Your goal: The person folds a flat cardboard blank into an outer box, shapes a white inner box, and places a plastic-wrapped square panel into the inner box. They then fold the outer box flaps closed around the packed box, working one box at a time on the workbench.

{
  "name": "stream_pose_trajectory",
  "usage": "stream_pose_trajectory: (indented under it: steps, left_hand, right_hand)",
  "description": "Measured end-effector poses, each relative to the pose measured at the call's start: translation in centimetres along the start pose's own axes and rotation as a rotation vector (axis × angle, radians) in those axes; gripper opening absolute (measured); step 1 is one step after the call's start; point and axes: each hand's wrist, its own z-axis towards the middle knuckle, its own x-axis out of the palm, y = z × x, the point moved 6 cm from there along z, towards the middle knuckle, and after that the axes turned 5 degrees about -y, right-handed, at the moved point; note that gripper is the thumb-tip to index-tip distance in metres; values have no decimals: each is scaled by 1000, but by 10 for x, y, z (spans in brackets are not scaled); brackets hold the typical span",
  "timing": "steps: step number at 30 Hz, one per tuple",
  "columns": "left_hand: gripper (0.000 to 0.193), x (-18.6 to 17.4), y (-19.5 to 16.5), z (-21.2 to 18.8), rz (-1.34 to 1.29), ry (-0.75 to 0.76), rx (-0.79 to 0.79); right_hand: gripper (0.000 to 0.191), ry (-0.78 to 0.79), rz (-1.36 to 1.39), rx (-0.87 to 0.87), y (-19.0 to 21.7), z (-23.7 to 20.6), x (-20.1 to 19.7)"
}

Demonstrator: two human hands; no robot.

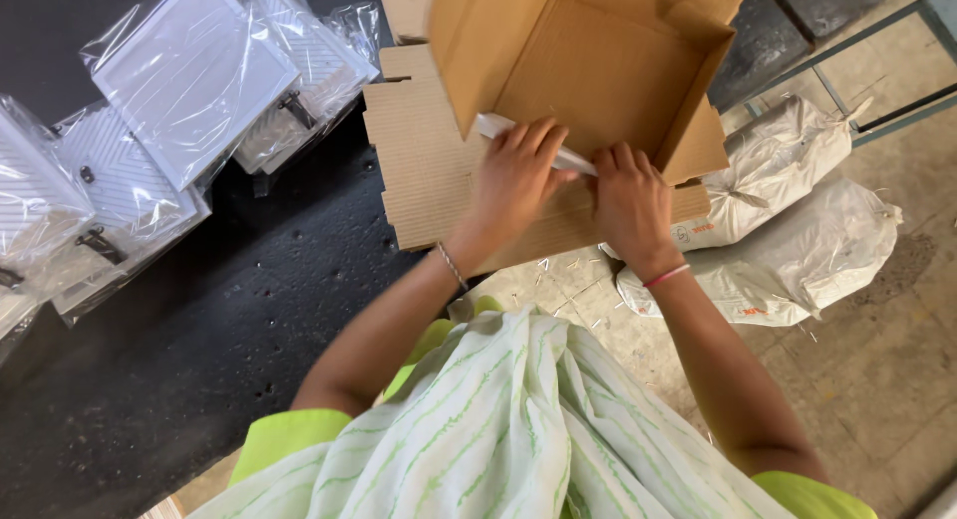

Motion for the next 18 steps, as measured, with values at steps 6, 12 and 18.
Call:
stream_pose_trajectory:
  steps: [6,12,18]
  left_hand:
    - [46,18,41,27,82,218,68]
    - [53,21,47,28,63,200,198]
    - [58,37,50,39,36,474,54]
  right_hand:
    - [29,-30,2,45,-1,9,10]
    - [31,-88,6,54,-8,7,19]
    - [25,-71,9,122,-20,4,28]
